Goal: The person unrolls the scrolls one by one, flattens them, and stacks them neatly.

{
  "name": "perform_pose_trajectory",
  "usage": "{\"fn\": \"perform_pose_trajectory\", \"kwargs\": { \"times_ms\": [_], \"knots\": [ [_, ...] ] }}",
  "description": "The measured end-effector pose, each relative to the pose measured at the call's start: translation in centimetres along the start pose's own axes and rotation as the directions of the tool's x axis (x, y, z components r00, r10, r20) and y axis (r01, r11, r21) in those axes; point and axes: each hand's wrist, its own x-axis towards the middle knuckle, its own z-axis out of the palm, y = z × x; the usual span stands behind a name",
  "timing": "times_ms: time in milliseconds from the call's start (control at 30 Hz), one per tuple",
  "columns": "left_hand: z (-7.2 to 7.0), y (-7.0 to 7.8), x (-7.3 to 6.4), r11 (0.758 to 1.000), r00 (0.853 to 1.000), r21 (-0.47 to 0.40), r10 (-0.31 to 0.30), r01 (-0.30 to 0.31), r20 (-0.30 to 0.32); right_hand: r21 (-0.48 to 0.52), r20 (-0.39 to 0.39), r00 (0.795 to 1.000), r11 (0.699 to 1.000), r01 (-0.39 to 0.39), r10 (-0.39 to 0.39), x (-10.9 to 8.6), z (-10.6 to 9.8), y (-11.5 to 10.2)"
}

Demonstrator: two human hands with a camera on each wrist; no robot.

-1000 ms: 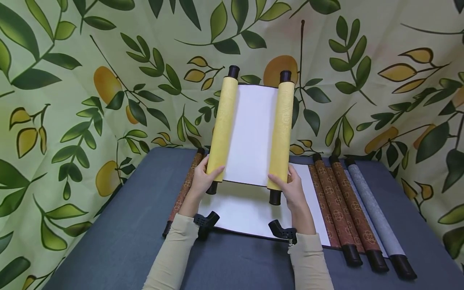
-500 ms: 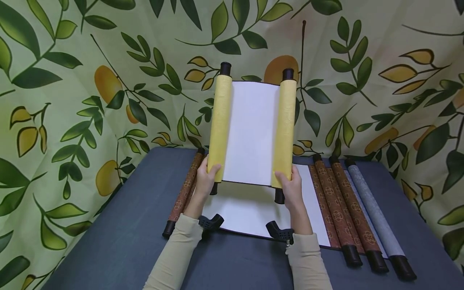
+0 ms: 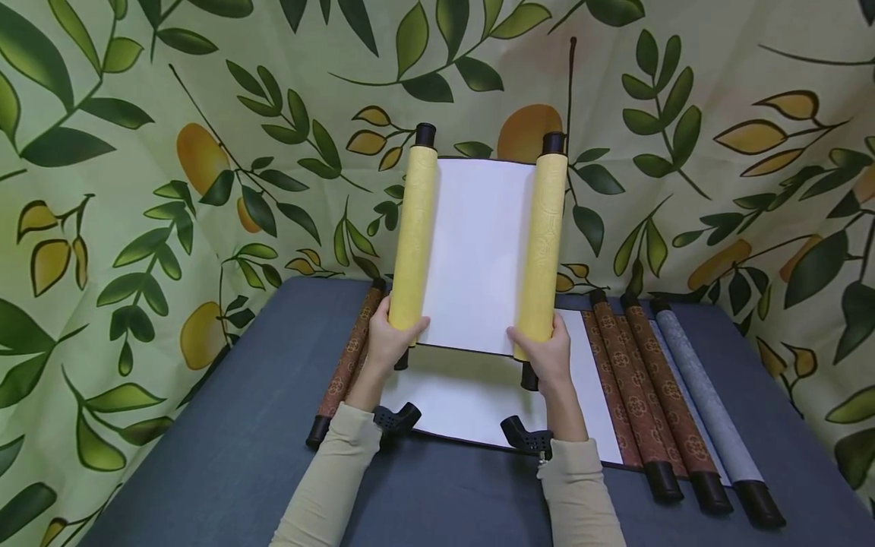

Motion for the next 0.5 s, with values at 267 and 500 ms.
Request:
{"fn": "perform_pose_trajectory", "kwargs": {
  "times_ms": [267, 500],
  "knots": [
    [-0.4, 0.0, 0.1, 0.999, 0.998, 0.03, 0.026, -0.024, -0.05, 0.056, -0.074, 0.997, 0.998, 0.006, -0.001, 0.1, -0.4, 0.1],
    [-1.1, 0.0, 0.3, 1.0, 1.0, 0.016, 0.014, -0.015, 0.004, 0.056, -0.051, 0.998, 0.998, 0.033, -0.03, 0.2, -1.4, 0.2]
  ]
}}
